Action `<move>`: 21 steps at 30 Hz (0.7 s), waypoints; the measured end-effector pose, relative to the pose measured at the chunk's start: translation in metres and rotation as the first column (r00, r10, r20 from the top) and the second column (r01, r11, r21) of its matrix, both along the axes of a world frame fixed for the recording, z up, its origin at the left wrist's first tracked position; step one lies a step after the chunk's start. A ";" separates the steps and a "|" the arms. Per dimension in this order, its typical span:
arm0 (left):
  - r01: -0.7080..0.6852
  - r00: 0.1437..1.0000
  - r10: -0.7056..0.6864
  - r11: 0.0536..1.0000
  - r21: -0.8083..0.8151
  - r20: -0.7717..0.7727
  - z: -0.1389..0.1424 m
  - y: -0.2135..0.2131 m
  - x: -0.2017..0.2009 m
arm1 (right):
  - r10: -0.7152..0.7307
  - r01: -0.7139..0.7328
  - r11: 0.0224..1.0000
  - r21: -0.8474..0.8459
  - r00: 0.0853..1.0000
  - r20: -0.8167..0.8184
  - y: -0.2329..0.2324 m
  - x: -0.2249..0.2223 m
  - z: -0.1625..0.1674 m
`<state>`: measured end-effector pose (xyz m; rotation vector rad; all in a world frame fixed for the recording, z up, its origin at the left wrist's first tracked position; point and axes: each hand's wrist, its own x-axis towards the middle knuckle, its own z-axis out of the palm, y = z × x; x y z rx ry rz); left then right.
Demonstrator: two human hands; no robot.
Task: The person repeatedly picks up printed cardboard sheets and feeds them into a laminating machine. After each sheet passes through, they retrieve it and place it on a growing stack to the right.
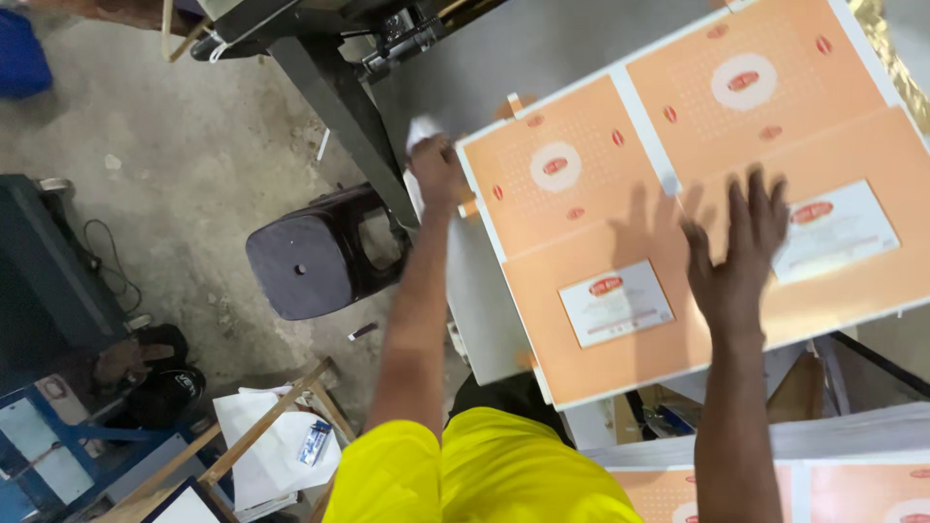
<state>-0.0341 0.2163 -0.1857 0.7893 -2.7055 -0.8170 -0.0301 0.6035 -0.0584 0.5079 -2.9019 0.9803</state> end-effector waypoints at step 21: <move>0.824 0.477 -0.828 0.305 0.478 -0.295 0.139 0.342 0.366 | -0.681 0.637 0.709 0.303 0.730 0.057 0.227 0.532 -0.048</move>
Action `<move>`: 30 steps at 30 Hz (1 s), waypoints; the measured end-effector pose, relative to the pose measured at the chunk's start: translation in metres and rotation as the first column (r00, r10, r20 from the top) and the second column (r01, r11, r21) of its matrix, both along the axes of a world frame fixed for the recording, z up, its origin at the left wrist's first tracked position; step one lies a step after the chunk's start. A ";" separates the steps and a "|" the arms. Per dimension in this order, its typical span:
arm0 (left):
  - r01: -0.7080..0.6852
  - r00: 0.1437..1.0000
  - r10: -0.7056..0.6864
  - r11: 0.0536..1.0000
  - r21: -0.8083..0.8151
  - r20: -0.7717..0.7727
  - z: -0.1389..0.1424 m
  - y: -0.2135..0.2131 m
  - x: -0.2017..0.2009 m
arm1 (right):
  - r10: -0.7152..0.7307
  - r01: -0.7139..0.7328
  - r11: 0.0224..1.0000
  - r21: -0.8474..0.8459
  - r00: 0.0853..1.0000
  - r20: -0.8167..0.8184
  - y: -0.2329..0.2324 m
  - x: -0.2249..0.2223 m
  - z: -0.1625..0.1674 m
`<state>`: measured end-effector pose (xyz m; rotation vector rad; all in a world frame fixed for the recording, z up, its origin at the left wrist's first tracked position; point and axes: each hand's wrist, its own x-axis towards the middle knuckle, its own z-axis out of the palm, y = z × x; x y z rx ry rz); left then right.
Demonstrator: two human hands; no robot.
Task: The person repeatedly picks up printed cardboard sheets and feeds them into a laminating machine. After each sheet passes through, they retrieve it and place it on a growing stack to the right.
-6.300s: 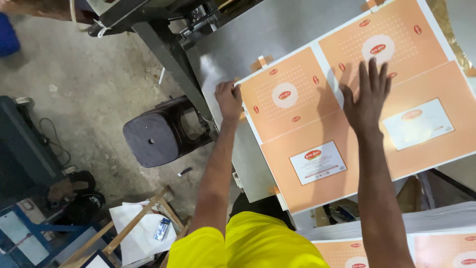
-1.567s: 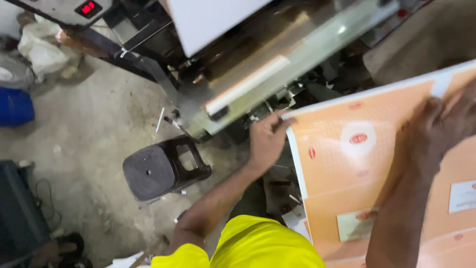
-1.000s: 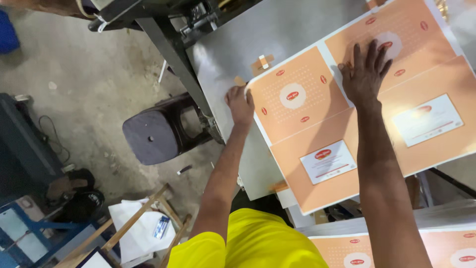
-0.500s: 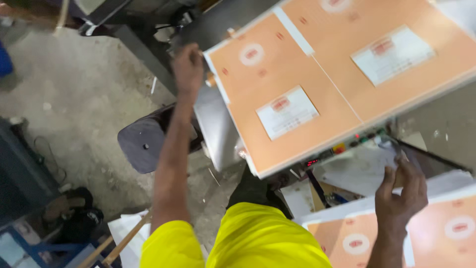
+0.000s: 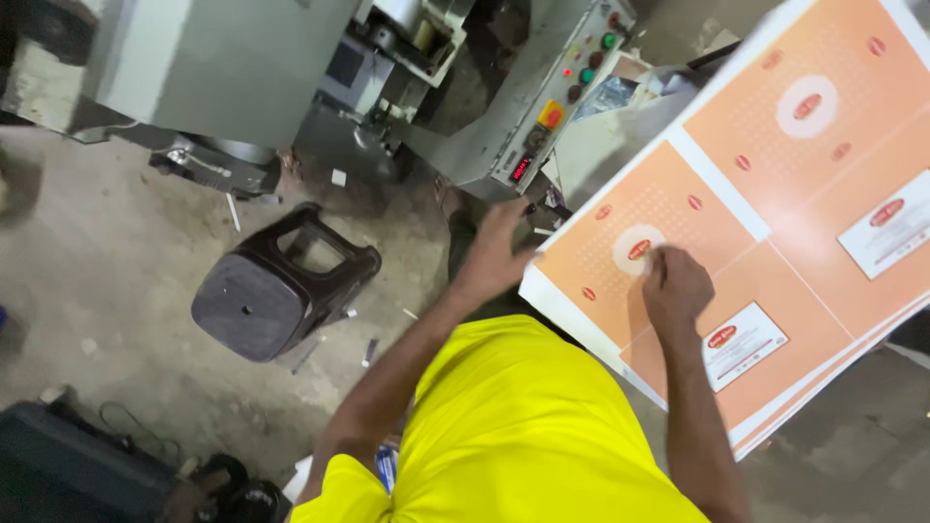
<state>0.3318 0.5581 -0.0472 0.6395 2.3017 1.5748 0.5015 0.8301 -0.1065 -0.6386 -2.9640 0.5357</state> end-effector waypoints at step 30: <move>-0.330 0.899 0.390 0.902 0.277 -0.199 0.192 -0.032 -0.087 | 0.030 -0.076 0.995 -0.059 0.824 -0.566 0.038 -0.282 0.201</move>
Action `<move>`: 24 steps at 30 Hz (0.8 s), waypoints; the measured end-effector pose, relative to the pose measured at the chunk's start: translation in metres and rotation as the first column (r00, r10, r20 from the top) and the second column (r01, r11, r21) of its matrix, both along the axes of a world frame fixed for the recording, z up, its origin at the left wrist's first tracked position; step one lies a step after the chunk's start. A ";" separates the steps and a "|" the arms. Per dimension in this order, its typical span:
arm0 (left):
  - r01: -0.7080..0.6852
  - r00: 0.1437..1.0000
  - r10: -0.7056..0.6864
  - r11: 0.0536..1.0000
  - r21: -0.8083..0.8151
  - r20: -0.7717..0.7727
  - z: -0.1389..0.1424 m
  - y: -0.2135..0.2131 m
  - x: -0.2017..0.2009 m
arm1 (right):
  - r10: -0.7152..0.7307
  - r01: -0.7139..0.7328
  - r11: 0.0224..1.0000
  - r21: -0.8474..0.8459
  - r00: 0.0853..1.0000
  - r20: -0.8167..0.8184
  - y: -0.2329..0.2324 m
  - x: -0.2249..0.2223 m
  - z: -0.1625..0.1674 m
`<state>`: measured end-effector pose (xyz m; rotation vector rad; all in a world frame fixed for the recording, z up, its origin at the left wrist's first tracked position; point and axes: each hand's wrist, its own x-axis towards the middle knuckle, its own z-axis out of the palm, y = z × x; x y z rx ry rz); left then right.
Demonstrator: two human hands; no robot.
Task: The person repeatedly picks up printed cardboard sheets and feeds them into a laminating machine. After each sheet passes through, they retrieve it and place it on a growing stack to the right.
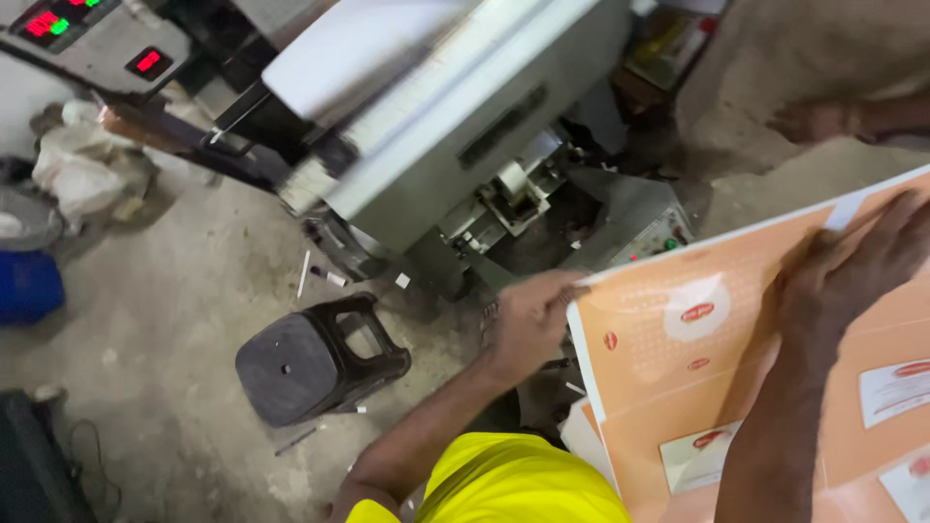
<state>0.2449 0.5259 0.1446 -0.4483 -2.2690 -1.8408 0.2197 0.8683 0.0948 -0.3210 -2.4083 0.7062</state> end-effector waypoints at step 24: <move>-0.510 0.654 0.753 0.512 -0.691 0.076 -0.326 -0.235 -0.243 | 0.484 -0.553 0.833 -0.027 0.704 0.520 -0.293 -0.350 -0.204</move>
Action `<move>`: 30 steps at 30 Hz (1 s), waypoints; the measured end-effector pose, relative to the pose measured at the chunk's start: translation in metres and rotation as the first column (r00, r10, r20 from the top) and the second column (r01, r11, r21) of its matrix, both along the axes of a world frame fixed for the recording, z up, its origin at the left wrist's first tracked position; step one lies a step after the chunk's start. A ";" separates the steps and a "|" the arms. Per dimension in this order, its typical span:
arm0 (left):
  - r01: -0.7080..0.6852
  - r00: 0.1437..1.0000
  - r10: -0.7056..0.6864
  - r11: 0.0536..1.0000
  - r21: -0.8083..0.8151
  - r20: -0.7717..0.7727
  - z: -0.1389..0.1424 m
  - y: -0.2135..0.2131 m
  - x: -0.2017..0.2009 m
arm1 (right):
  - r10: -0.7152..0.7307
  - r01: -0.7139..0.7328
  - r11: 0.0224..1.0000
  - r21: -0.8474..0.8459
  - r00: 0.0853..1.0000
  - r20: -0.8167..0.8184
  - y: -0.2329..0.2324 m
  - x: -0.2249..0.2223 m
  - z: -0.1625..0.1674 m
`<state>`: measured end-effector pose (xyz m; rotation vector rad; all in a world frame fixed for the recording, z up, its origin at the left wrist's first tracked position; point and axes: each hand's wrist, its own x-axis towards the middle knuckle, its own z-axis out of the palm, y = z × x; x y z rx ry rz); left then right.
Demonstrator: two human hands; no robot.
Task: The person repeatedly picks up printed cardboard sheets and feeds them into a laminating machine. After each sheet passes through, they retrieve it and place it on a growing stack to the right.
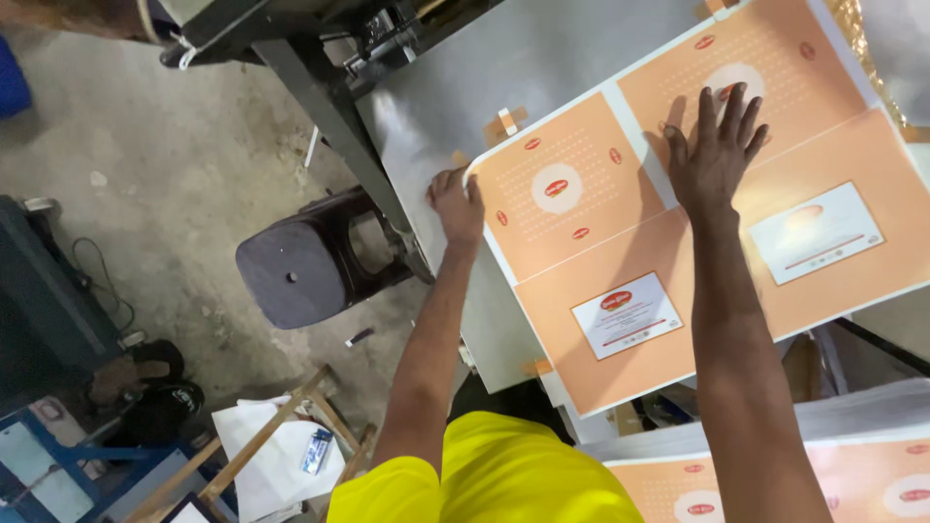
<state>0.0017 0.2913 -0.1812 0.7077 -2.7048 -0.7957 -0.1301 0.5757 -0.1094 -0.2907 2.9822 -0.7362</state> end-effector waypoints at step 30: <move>0.847 0.427 -0.902 0.371 0.379 -0.070 0.126 0.289 0.376 | -0.741 0.746 0.658 0.100 0.666 -0.086 0.250 0.590 -0.004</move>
